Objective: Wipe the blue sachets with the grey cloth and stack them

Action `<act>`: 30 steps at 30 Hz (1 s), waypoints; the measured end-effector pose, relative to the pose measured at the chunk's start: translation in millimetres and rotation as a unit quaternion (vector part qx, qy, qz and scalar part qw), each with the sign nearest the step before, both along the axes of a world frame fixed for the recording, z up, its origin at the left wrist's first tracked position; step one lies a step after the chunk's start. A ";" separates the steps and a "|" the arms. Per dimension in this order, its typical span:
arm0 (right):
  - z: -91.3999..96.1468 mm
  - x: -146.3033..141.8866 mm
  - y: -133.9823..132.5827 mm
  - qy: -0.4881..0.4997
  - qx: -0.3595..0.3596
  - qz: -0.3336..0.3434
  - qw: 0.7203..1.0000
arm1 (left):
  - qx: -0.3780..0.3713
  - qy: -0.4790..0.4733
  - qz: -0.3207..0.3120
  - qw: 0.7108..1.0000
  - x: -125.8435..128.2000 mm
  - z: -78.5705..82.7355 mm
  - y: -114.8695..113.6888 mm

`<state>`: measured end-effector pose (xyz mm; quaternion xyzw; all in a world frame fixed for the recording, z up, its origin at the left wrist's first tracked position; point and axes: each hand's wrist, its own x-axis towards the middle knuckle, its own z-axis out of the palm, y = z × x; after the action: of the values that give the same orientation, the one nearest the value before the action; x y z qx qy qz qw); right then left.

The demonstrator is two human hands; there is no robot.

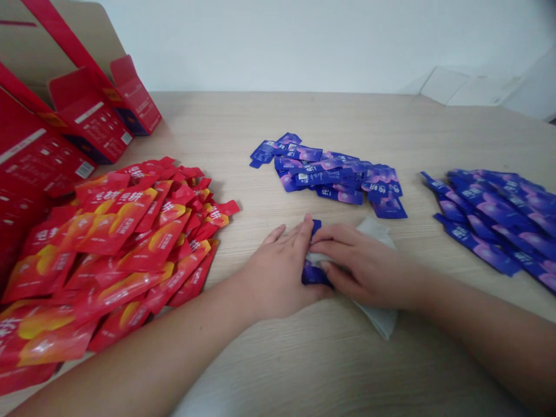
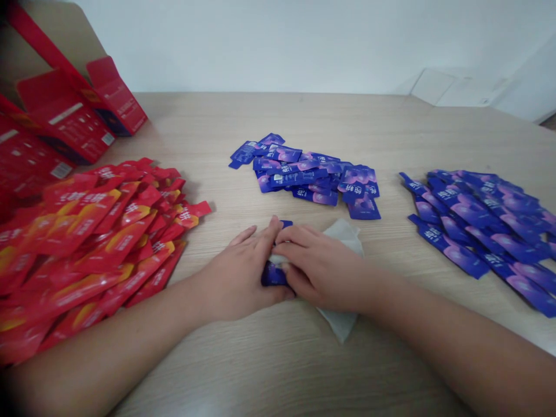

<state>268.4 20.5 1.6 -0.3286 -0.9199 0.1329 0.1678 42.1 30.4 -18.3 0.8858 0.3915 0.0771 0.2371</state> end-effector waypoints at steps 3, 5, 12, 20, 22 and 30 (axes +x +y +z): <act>6.3 -9.7 -7.5 -0.018 -0.035 0.023 0.999 | 0.007 -0.029 0.013 0.999 0.1 -3.0 0.3; 5.4 -12.9 -7.6 -0.018 -0.046 0.018 0.999 | 0.017 -0.045 0.015 0.999 -0.4 -4.0 0.7; -8.5 -12.9 -5.8 0.042 -0.058 -0.066 0.995 | 0.026 -0.050 0.011 0.998 0.2 -3.2 0.5; 5.6 -5.6 -5.4 -0.108 -0.019 0.069 0.992 | 0.020 -0.037 0.016 0.999 1.1 -4.5 -0.1; 5.9 -6.2 -5.6 -0.128 0.005 0.088 0.988 | 0.021 -0.039 0.014 0.999 1.7 -4.5 0.3; 4.3 -11.6 7.5 -0.059 -0.029 -0.011 0.998 | 0.013 -0.012 0.029 0.999 4.0 2.4 2.2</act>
<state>256.8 28.0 5.9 -0.3504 -0.9203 0.1387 0.1053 46.1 32.6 -15.9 0.8762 0.4130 0.0993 0.2279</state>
